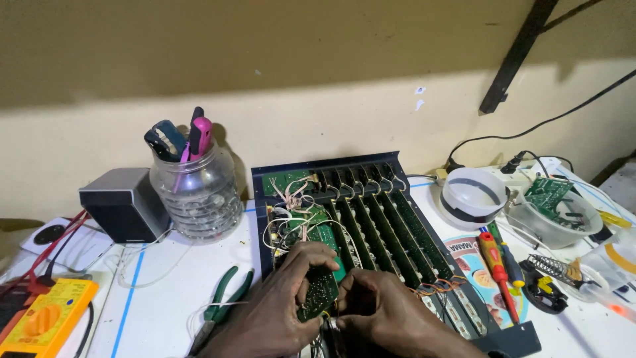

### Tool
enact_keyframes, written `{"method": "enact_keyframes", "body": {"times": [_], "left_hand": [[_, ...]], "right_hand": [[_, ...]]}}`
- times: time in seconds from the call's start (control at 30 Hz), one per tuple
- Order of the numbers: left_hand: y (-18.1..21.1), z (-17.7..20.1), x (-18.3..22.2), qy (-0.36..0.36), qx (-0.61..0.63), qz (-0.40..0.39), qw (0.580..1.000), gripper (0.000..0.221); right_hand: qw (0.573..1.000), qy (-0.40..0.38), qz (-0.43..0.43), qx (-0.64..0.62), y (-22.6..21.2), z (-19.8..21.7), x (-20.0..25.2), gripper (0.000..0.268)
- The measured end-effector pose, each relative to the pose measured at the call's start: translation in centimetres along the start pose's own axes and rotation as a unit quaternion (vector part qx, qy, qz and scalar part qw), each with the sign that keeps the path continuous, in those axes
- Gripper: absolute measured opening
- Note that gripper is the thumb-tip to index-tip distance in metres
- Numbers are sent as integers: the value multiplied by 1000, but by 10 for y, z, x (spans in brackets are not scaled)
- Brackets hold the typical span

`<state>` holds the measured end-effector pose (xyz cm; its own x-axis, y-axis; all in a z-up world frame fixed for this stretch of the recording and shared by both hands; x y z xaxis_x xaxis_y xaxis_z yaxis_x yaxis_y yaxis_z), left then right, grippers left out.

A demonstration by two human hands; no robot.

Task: Removing a secondary circuit board from an electronic device using a screwdriver, pliers, and a soldering iron.

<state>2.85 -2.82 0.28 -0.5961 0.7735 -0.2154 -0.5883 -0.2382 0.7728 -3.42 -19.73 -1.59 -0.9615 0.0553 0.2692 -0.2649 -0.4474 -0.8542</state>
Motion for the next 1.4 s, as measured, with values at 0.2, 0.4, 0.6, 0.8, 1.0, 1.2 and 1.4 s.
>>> {"method": "enact_keyframes", "body": {"times": [0.2, 0.4, 0.6, 0.8, 1.0, 1.2, 1.4], "left_hand": [[6, 1, 1, -38, 29, 11, 999, 54], [8, 1, 0, -33, 10, 31, 999, 50], [4, -1, -2, -57, 10, 66, 996, 57], [-11, 2, 0, 29, 88, -19, 996, 56], [-17, 11, 3, 84, 177, 7, 981, 55], [-28, 38, 22, 153, 172, 72, 970, 55], [-31, 39, 23, 162, 188, 67, 966, 56]], "right_hand": [[994, 36, 42, 96, 4, 1, -2, 34], [986, 29, 152, 61, 11, -4, -11, 24], [987, -11, 139, 76, 0, -8, -8, 24], [974, -8, 211, 84, -5, -8, -6, 18], [989, 56, 118, 77, 1, -5, -12, 13], [981, 105, 158, 48, 5, 5, -6, 12], [972, 82, 205, 81, 8, 3, -6, 11]]}}
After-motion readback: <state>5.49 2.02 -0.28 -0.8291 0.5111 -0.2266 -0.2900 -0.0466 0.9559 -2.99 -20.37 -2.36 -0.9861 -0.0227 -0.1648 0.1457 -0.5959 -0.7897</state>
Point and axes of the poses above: each hand's wrist, its own x-axis away from the middle knuckle, its own z-axis out of the back of the hand, y = z × x, the point moved 4 cm from there along -x, towards the middle knuckle, and after that the axes turned 2 degrees about y, right-handed, at the moved point
